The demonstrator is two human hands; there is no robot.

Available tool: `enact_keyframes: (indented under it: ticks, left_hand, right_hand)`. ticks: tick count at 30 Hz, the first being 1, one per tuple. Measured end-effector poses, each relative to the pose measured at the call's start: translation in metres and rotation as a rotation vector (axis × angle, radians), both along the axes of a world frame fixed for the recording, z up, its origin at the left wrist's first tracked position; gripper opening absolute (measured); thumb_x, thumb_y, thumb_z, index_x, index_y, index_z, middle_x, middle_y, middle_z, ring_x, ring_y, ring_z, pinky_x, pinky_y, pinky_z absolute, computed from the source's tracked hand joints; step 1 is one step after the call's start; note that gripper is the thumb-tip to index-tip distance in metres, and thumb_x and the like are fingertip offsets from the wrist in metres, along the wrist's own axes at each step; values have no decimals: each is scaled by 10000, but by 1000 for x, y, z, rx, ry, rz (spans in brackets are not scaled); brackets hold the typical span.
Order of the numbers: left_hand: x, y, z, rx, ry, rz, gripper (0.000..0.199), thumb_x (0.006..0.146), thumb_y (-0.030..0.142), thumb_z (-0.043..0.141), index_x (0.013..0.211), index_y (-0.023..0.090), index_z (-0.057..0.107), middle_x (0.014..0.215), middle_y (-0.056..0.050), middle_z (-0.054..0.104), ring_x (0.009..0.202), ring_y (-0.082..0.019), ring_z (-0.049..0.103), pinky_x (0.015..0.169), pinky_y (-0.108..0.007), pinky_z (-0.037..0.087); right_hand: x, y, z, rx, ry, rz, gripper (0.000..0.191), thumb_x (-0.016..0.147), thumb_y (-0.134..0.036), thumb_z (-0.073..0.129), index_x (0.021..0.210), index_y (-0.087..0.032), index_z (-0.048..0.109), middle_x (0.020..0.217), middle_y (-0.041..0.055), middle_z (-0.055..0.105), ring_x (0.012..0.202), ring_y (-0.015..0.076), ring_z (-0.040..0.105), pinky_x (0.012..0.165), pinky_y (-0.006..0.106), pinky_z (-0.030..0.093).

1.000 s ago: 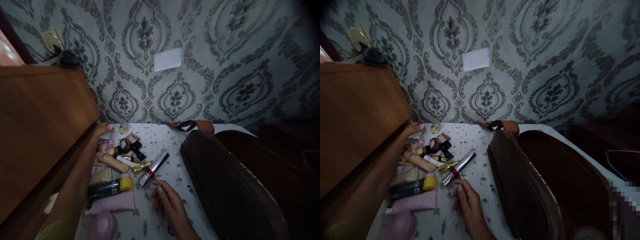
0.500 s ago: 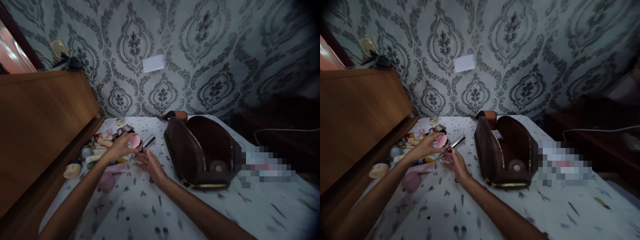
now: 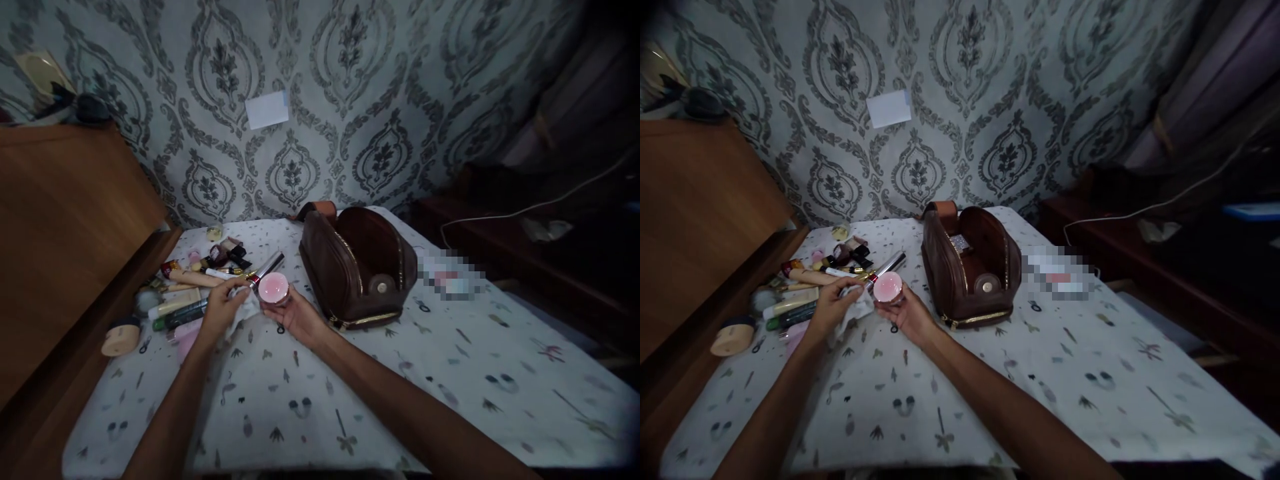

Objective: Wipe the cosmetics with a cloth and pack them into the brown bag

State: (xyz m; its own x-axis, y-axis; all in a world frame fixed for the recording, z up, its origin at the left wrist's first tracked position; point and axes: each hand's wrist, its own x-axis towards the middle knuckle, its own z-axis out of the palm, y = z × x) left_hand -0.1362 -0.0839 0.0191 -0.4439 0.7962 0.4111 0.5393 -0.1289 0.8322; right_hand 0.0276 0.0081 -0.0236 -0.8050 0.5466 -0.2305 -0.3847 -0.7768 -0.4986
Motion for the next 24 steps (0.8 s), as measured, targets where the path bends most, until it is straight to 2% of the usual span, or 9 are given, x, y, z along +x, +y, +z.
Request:
enact_keyframes:
  ticks: [3,5,8,11,13,17,20,24]
  left_hand:
    - [23,-4,5,106,58,132,180,906,335,581,978,204,680,958,-47,713,944,-222,642,887,-372,484]
    - [40,-2,3,142,202,87,219,947,307,534,1081,201,671,1071,-71,700,1054,-229,620,965,-394,459]
    - [57,5,-8,105,496,-52,290,982,278,486,1214,206,645,1256,-107,649,1216,-249,554,1066,-448,403]
    - [59,12,-18,60,619,-63,329,998,292,458,1261,194,630,1345,-135,584,1291,-268,491,1094,-468,382]
    - [56,13,-19,34,617,-34,352,1007,312,431,1277,184,617,1326,-147,572,1274,-275,494,1068,-465,403]
    - [53,9,-10,-22,527,25,338,1003,352,412,1215,199,626,1125,-114,610,1104,-273,555,966,-453,444]
    - [54,8,-2,1,351,58,269,966,357,458,1077,204,649,1042,-99,623,1046,-279,554,953,-451,416]
    - [49,11,0,27,149,89,236,937,392,480,947,210,631,924,-58,630,937,-243,567,902,-387,420]
  right_hand:
    - [-3,-4,-3,81,22,2,343,903,-476,646,1047,-165,633,932,80,739,811,203,732,797,354,578]
    - [-4,-7,-4,144,51,0,372,857,-485,701,1063,-183,635,913,47,726,778,177,710,776,338,579]
    - [-1,-11,-4,189,84,-2,388,784,-495,774,1028,-225,640,861,-18,686,713,115,649,703,259,560]
    - [2,-12,-4,202,83,2,444,716,-532,816,998,-241,633,831,-39,658,677,95,615,660,231,536]
    - [4,-12,-3,243,88,31,512,686,-578,819,1013,-233,629,787,-41,635,670,100,612,670,248,538]
    - [6,-15,2,380,77,121,558,705,-658,757,995,-203,616,751,-34,614,690,119,625,709,295,552]
    - [8,-17,6,470,51,144,549,692,-591,799,1030,-194,627,835,-20,647,735,122,636,691,273,557]
    - [9,-17,7,491,25,174,563,664,-526,838,1069,-191,637,835,-13,687,710,131,666,642,248,558]
